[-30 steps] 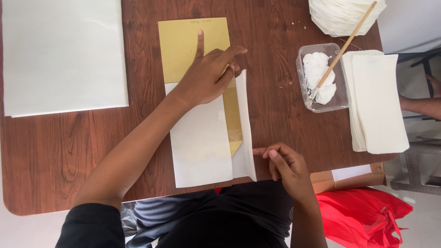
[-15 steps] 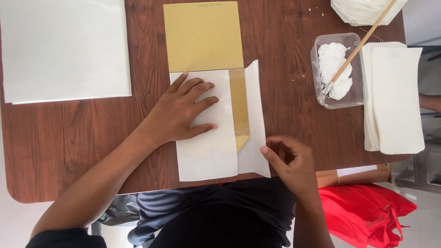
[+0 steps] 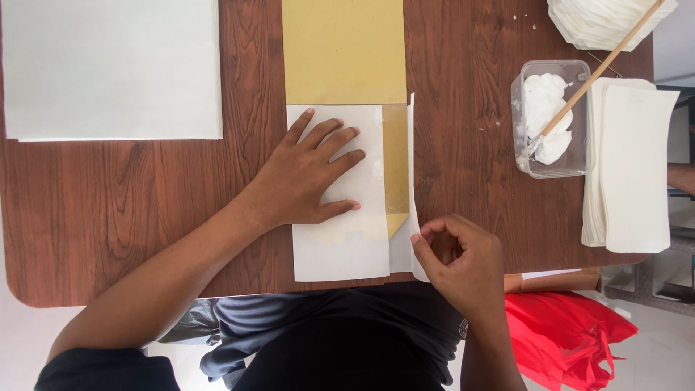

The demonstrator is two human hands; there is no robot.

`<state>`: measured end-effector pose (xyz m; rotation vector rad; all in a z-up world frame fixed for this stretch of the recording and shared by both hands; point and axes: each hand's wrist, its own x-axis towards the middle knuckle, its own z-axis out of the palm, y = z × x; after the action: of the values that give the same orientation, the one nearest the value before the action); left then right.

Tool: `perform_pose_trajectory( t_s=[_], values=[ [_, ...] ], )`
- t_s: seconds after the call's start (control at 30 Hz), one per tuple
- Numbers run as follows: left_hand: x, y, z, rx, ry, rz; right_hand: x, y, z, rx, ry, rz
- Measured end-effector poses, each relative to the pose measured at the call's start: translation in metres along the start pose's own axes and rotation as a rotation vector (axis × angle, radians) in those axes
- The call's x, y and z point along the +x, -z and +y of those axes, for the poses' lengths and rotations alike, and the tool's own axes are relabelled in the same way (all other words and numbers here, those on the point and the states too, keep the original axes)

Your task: Folding and gluing paper sheets to create a paper bag

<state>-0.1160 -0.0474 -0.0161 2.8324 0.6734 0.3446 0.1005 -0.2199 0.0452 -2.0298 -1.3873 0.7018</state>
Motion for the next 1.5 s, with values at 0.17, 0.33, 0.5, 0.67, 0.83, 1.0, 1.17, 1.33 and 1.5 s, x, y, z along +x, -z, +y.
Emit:
perform_pose_trajectory(
  t_s=[0.17, 0.33, 0.5, 0.67, 0.83, 1.0, 1.17, 1.33, 1.5],
  values=[
    [-0.002, 0.000, 0.004, 0.009, 0.015, -0.016, 0.003, -0.010, -0.009, -0.004, -0.019, -0.029],
    [-0.004, 0.004, 0.011, 0.014, 0.037, -0.043, 0.003, -0.021, -0.020, -0.019, -0.037, -0.049],
    [-0.007, 0.003, 0.017, 0.063, 0.057, -0.069, 0.005, -0.027, -0.025, -0.044, -0.025, -0.072],
    [-0.007, 0.001, 0.017, 0.051, 0.065, -0.073, 0.009, -0.030, -0.029, -0.079, -0.008, -0.088],
    [-0.006, 0.000, 0.017, 0.067, 0.064, -0.074, 0.012, -0.032, -0.034, -0.119, 0.008, -0.088],
    [-0.006, -0.001, 0.016, 0.052, 0.068, -0.077, 0.015, -0.033, -0.035, -0.163, 0.044, -0.119],
    [-0.006, 0.000, 0.016, 0.041, 0.050, -0.069, 0.017, -0.033, -0.037, -0.173, 0.042, -0.141],
    [-0.006, 0.000, 0.015, 0.030, 0.047, -0.064, 0.019, -0.031, -0.036, -0.195, 0.052, -0.169],
    [-0.005, 0.000, 0.015, 0.027, 0.052, -0.068, 0.024, -0.030, -0.042, -0.235, 0.042, -0.200]
  ],
)
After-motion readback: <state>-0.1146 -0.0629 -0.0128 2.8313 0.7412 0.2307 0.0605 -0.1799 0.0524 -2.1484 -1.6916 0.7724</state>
